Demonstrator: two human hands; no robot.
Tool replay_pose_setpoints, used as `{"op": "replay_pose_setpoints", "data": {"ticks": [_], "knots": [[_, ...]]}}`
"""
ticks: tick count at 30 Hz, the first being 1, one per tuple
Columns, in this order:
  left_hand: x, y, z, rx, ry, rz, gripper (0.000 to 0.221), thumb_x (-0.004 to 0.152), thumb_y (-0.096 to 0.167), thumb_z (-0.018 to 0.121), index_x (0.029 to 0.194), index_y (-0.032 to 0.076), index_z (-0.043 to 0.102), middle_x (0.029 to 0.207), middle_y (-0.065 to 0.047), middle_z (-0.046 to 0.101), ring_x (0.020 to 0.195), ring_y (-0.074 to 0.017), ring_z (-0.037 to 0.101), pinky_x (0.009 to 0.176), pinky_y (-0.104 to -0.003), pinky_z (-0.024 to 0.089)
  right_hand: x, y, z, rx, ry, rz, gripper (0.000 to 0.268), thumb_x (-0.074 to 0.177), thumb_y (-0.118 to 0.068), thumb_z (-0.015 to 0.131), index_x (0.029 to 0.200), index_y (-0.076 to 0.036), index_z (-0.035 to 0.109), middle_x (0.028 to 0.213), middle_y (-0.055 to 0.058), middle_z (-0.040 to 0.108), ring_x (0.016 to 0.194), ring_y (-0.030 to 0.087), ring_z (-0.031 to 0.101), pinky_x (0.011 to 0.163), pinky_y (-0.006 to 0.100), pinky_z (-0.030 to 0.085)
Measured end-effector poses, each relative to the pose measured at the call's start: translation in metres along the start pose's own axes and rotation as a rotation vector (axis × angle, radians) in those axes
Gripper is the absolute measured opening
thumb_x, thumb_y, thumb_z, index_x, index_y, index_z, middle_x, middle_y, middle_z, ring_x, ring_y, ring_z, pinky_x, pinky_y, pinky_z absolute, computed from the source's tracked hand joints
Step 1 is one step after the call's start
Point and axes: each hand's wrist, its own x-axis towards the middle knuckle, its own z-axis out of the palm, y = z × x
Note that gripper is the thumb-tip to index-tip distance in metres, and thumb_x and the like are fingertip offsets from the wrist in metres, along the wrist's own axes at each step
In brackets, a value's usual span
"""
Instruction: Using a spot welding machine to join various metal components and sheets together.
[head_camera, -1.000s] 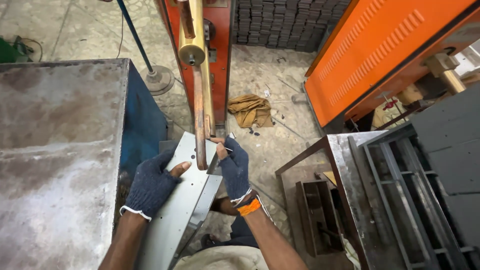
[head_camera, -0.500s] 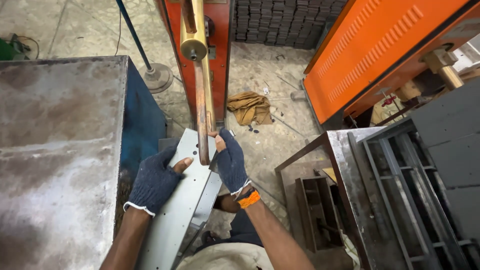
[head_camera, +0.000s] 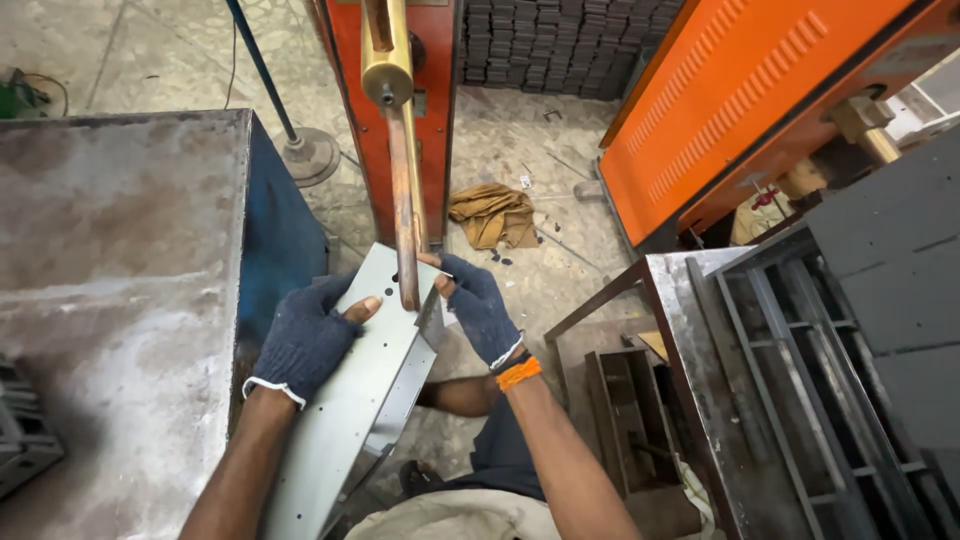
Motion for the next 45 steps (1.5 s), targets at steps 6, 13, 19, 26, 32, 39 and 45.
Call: {"op": "replay_pose_setpoints", "data": {"ticks": [6,13,19,26,32,39,45], "knots": [[-0.008,-0.015,0.002,-0.078,0.041,0.085,0.043,0.084,0.032,0.074,0.119,0.006,0.074,0.099,-0.016,0.080,0.085,-0.0212,0.076,0.079,-0.036,0.056,0.000,0.011,0.010,0.057,-0.066,-0.246,0.045,0.100,-0.033,0.067,0.132,-0.001,0.066,0.116,-0.005,0.069,0.102,0.004,0.058,0.087,0.021,0.047],[-0.016,0.002,-0.001,-0.018,0.049,-0.034,0.043,0.085,0.036,0.073,0.118,0.008,0.075,0.090,-0.016,0.079,0.075,-0.0245,0.077,0.074,-0.038,0.058,0.002,0.027,0.009,0.043,0.000,-0.119,0.046,0.103,-0.032,0.068,0.138,-0.001,0.072,0.098,0.000,0.061,0.086,0.011,0.048,0.075,0.027,0.040],[-0.014,0.000,0.000,-0.008,0.041,-0.037,0.046,0.085,0.039,0.072,0.119,0.009,0.075,0.088,-0.019,0.079,0.075,-0.0252,0.077,0.074,-0.039,0.058,0.004,0.021,0.012,0.049,-0.002,-0.281,0.044,0.102,-0.032,0.065,0.131,0.001,0.068,0.116,-0.001,0.069,0.106,0.008,0.059,0.094,0.025,0.048],[-0.015,0.000,-0.001,0.024,0.053,-0.063,0.052,0.084,0.041,0.074,0.120,0.003,0.073,0.092,-0.019,0.079,0.077,-0.0263,0.077,0.073,-0.039,0.058,0.003,0.028,0.012,0.062,-0.005,-0.245,0.045,0.101,-0.031,0.065,0.132,0.002,0.068,0.118,0.002,0.070,0.108,0.010,0.060,0.096,0.028,0.049],[-0.014,-0.001,0.000,0.009,0.033,-0.069,0.051,0.085,0.038,0.074,0.122,0.002,0.072,0.093,-0.021,0.079,0.079,-0.0263,0.078,0.074,-0.038,0.058,0.004,0.033,0.010,0.003,0.002,-0.253,0.046,0.103,-0.032,0.065,0.134,0.001,0.067,0.119,0.003,0.072,0.108,0.010,0.060,0.097,0.028,0.049],[-0.013,0.006,-0.004,0.008,0.002,-0.061,0.052,0.087,0.038,0.072,0.124,0.002,0.071,0.094,-0.020,0.079,0.078,-0.0254,0.078,0.073,-0.039,0.058,0.001,0.025,0.015,0.000,-0.047,-0.276,0.050,0.104,-0.039,0.063,0.135,-0.001,0.066,0.117,0.001,0.073,0.108,0.008,0.061,0.098,0.026,0.049],[-0.009,0.004,-0.005,0.111,-0.032,-0.103,0.057,0.086,0.043,0.072,0.125,0.002,0.069,0.094,-0.022,0.078,0.077,-0.0288,0.079,0.073,-0.040,0.059,-0.007,0.026,0.030,0.033,0.088,-0.298,0.056,0.104,-0.046,0.063,0.134,0.002,0.069,0.107,0.000,0.069,0.102,0.008,0.059,0.093,0.026,0.049]]}}
